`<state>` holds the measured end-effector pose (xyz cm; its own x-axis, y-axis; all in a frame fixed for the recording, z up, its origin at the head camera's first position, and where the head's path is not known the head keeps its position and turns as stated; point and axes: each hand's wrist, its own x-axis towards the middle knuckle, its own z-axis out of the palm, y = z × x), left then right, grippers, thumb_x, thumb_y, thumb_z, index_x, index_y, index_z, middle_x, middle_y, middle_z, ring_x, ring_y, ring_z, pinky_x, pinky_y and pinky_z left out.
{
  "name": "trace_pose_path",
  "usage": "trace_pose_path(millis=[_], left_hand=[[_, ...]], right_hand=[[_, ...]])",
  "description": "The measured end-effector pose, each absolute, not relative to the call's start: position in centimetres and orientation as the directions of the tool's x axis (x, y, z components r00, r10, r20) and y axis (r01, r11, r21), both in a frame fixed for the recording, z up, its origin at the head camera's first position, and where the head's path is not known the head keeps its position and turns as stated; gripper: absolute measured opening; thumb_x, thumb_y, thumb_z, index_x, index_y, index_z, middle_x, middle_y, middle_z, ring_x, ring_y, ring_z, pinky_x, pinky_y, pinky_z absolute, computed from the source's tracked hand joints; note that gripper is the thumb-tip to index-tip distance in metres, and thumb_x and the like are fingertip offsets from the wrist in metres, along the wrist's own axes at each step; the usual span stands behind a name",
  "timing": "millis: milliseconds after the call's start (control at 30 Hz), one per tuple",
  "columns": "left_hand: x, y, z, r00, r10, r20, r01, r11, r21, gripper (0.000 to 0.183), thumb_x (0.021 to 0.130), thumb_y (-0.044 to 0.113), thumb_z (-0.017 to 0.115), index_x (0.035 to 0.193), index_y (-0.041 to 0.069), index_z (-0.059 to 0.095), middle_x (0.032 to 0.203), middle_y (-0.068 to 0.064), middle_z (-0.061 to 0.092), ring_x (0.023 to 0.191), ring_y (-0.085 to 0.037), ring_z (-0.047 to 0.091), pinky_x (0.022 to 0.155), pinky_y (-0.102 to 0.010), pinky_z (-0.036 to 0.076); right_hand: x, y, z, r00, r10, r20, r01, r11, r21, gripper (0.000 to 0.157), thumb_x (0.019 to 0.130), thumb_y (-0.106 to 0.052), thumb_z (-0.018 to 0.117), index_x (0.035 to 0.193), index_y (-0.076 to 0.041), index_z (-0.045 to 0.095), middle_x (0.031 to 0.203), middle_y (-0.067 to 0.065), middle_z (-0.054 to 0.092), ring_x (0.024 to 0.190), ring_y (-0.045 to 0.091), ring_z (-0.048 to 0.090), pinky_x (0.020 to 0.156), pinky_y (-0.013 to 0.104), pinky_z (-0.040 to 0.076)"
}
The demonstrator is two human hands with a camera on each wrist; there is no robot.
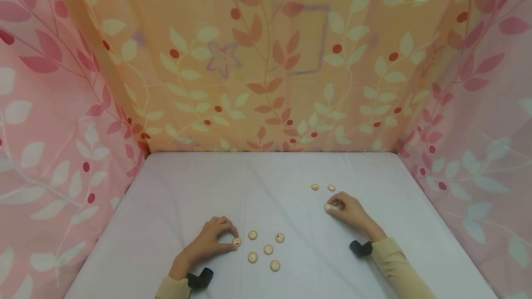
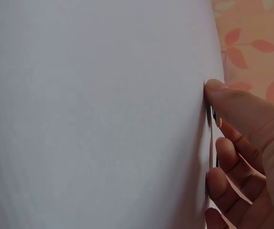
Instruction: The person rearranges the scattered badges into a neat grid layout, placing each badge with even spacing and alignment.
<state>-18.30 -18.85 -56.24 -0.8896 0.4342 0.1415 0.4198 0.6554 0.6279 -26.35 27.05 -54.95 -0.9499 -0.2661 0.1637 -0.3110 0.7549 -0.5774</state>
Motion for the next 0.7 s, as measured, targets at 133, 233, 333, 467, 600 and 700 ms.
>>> trace_pose_path(millis=[133, 233, 333, 467, 600, 700], left_hand=[[-18.3, -18.8, -56.2, -0.888, 0.436, 0.148, 0.425, 0.653, 0.627, 0.027, 0.07, 0.048, 0.075, 0.089, 0.036, 0.06, 0.099, 0.023, 0.052, 0.097, -0.007, 0.043, 0.083, -0.039, 0.03], [-18.3, -18.8, -56.2, -0.888, 0.434, 0.149, 0.425, 0.655, 0.625, 0.028, 0.07, 0.05, 0.074, 0.089, 0.036, 0.06, 0.099, 0.024, 0.052, 0.098, -0.007, 0.043, 0.083, -0.039, 0.03], [-18.3, -18.8, -56.2, -0.888, 0.435, 0.151, 0.427, 0.656, 0.622, 0.028, 0.069, 0.051, 0.074, 0.089, 0.036, 0.06, 0.098, 0.024, 0.052, 0.097, -0.007, 0.043, 0.083, -0.039, 0.031], [-18.3, -18.9, -56.3, -0.886, 0.437, 0.156, 0.433, 0.657, 0.617, 0.028, 0.07, 0.051, 0.073, 0.089, 0.036, 0.06, 0.098, 0.024, 0.053, 0.097, -0.007, 0.043, 0.083, -0.039, 0.031], [-18.3, -18.8, -56.2, -0.887, 0.436, 0.154, 0.431, 0.659, 0.617, 0.028, 0.069, 0.05, 0.074, 0.089, 0.036, 0.06, 0.099, 0.023, 0.053, 0.097, -0.007, 0.043, 0.083, -0.039, 0.031], [-18.3, -18.8, -56.0, -0.886, 0.436, 0.154, 0.433, 0.663, 0.611, 0.028, 0.069, 0.049, 0.074, 0.089, 0.036, 0.06, 0.099, 0.023, 0.053, 0.097, -0.007, 0.043, 0.083, -0.038, 0.031]], right_hand=[[-26.7, 27.6, -54.8, -0.959, -0.242, 0.147, -0.281, 0.754, -0.593, 0.025, 0.074, -0.028, 0.077, 0.094, -0.02, 0.064, 0.083, -0.006, 0.054, 0.071, 0.012, 0.043, 0.062, 0.024, 0.036], [-26.8, 28.0, -54.7, -0.962, -0.232, 0.146, -0.273, 0.758, -0.593, 0.025, 0.075, -0.029, 0.077, 0.094, -0.019, 0.064, 0.083, -0.005, 0.054, 0.071, 0.012, 0.043, 0.061, 0.024, 0.036], [-27.0, 28.3, -54.7, -0.961, -0.223, 0.162, -0.275, 0.761, -0.587, 0.025, 0.076, -0.028, 0.076, 0.095, -0.017, 0.064, 0.083, -0.004, 0.054, 0.07, 0.012, 0.044, 0.061, 0.025, 0.037], [-27.3, 28.6, -54.7, -0.963, -0.199, 0.184, -0.27, 0.77, -0.578, 0.024, 0.077, -0.026, 0.076, 0.094, -0.014, 0.064, 0.082, -0.001, 0.054, 0.069, 0.013, 0.044, 0.061, 0.025, 0.036], [-27.7, 29.1, -54.6, -0.968, -0.168, 0.186, -0.246, 0.781, -0.574, 0.024, 0.078, -0.026, 0.075, 0.094, -0.011, 0.065, 0.084, 0.002, 0.056, 0.07, 0.013, 0.044, 0.061, 0.026, 0.036], [-27.9, 29.4, -54.6, -0.972, -0.151, 0.182, -0.23, 0.783, -0.579, 0.025, 0.078, -0.026, 0.074, 0.095, -0.009, 0.065, 0.086, 0.004, 0.057, 0.07, 0.014, 0.045, 0.061, 0.027, 0.036]])
